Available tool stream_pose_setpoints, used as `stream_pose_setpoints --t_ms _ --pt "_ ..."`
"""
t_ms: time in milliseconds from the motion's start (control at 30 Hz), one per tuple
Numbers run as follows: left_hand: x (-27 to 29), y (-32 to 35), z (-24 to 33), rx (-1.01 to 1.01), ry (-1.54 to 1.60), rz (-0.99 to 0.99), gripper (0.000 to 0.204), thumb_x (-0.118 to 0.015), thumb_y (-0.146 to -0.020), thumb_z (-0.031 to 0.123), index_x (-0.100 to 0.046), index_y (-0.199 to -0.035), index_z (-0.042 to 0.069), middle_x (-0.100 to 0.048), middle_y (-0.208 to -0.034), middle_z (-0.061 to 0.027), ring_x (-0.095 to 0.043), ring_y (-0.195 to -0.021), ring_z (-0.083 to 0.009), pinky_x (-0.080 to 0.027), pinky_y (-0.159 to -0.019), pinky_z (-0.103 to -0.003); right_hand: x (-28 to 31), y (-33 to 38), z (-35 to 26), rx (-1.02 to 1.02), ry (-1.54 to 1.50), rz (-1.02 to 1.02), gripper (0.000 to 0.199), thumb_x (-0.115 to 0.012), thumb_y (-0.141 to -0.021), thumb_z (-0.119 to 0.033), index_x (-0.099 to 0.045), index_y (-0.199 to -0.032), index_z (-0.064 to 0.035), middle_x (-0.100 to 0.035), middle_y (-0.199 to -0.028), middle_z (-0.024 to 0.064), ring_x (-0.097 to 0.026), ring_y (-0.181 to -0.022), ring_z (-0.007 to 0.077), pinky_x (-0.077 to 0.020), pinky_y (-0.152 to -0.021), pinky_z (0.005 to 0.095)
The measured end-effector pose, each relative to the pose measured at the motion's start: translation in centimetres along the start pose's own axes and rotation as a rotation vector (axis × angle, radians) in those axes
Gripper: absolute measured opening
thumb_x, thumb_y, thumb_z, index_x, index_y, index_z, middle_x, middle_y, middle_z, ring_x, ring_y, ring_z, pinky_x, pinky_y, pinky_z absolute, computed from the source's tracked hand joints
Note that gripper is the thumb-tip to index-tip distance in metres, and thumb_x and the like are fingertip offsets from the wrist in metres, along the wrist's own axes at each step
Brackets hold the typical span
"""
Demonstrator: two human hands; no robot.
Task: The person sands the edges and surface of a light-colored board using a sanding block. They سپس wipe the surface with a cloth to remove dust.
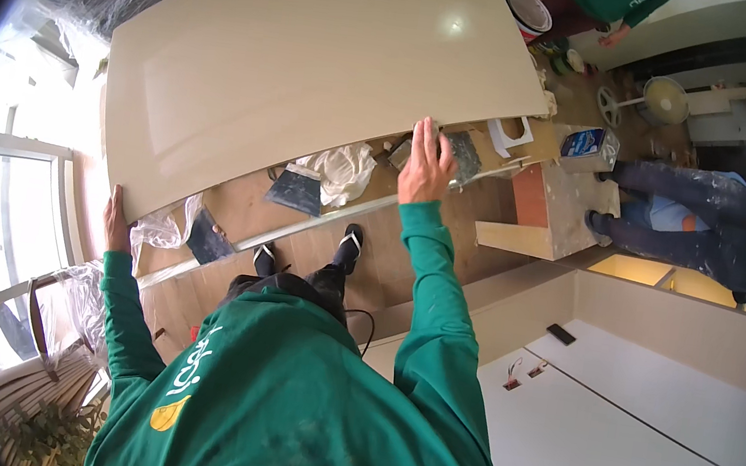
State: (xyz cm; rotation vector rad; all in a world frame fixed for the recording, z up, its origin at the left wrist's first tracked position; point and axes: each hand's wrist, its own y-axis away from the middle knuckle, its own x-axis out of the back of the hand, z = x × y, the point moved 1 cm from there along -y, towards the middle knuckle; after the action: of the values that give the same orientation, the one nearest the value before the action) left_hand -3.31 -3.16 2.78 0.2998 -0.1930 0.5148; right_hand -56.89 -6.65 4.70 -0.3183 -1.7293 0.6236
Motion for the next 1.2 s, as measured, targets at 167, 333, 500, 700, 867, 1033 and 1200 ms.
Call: stream_pose_setpoints --t_ms 167,333,500,700,867,1033,1200 --pt "0.4 -0.4 -0.3 0.053 0.050 -0.005 0.047 -0.060 -0.103 0.051 -0.067 -0.117 0.007 -0.063 -0.089 -0.0001 -0.056 -0.072 -0.0085 -0.043 -0.059 -0.026 1.0 -0.7 -2.2 -0.116 -0.118 -0.046 0.049 -0.063 -0.089 0.002 -0.065 -0.137 -0.0058 -0.063 -0.145 0.0043 -0.056 -0.121 0.0328 -0.0459 -0.102 0.0473" --pt "0.9 -0.9 -2.1 0.086 0.047 0.004 0.058 -0.059 -0.104 0.052 -0.063 -0.135 0.004 -0.066 -0.114 -0.0065 -0.061 -0.093 -0.0133 -0.050 -0.071 -0.029 2.3 -2.8 3.4 0.007 0.102 0.087 0.040 -0.066 -0.092 -0.004 -0.068 -0.132 -0.0074 -0.068 -0.122 0.0136 -0.061 -0.102 0.0323 -0.0528 -0.079 0.0461" --pt "0.8 -0.5 -1.0 0.118 -0.087 -0.016 0.068 -0.052 -0.106 0.054 -0.053 -0.150 0.003 -0.054 -0.145 -0.0195 -0.057 -0.128 -0.0270 -0.049 -0.105 -0.039 0.1 0.0 -10.0 0.027 -0.059 -0.077 0.042 -0.064 -0.092 -0.011 -0.069 -0.134 -0.0114 -0.064 -0.142 -0.0015 -0.056 -0.120 0.0287 -0.0460 -0.098 0.0457" --pt "0.2 -0.7 -1.7 0.089 0.026 -0.085 0.055 -0.049 -0.110 0.043 -0.060 -0.142 0.000 -0.064 -0.131 -0.0165 -0.063 -0.116 -0.0221 -0.049 -0.101 -0.034 1.5 -1.8 -0.7 -0.072 0.124 -0.007 0.053 -0.063 -0.088 0.004 -0.065 -0.140 -0.0068 -0.060 -0.148 0.0058 -0.057 -0.116 0.0323 -0.0494 -0.100 0.0438" --pt "0.0 -0.7 -1.1 0.032 0.054 -0.067 0.054 -0.051 -0.109 0.043 -0.064 -0.132 -0.004 -0.070 -0.114 -0.0127 -0.064 -0.105 -0.0189 -0.052 -0.090 -0.032 -0.5 -0.3 -13.3 0.039 -0.114 0.041 0.044 -0.067 -0.087 0.001 -0.072 -0.130 -0.0076 -0.070 -0.134 0.0044 -0.059 -0.112 0.0300 -0.0498 -0.096 0.0453" --pt "0.0 -0.8 -1.1 0.010 0.123 -0.097 0.049 -0.055 -0.108 0.042 -0.066 -0.122 -0.003 -0.068 -0.103 -0.0058 -0.061 -0.092 -0.0140 -0.051 -0.081 -0.031 1.0 -2.5 -5.1 0.029 0.123 0.081 0.047 -0.063 -0.089 0.006 -0.067 -0.135 -0.0032 -0.070 -0.131 0.0115 -0.062 -0.106 0.0310 -0.0521 -0.093 0.0447" --pt "-0.5 -0.2 1.0 -0.006 0.083 -0.150 0.044 -0.056 -0.108 0.040 -0.066 -0.115 -0.002 -0.065 -0.093 -0.0029 -0.057 -0.084 -0.0116 -0.048 -0.073 -0.028 -2.5 0.5 -17.2 -0.118 -0.259 0.007 0.047 -0.063 -0.088 0.001 -0.070 -0.133 -0.0089 -0.066 -0.140 0.0036 -0.060 -0.111 0.0312 -0.0450 -0.104 0.0443"
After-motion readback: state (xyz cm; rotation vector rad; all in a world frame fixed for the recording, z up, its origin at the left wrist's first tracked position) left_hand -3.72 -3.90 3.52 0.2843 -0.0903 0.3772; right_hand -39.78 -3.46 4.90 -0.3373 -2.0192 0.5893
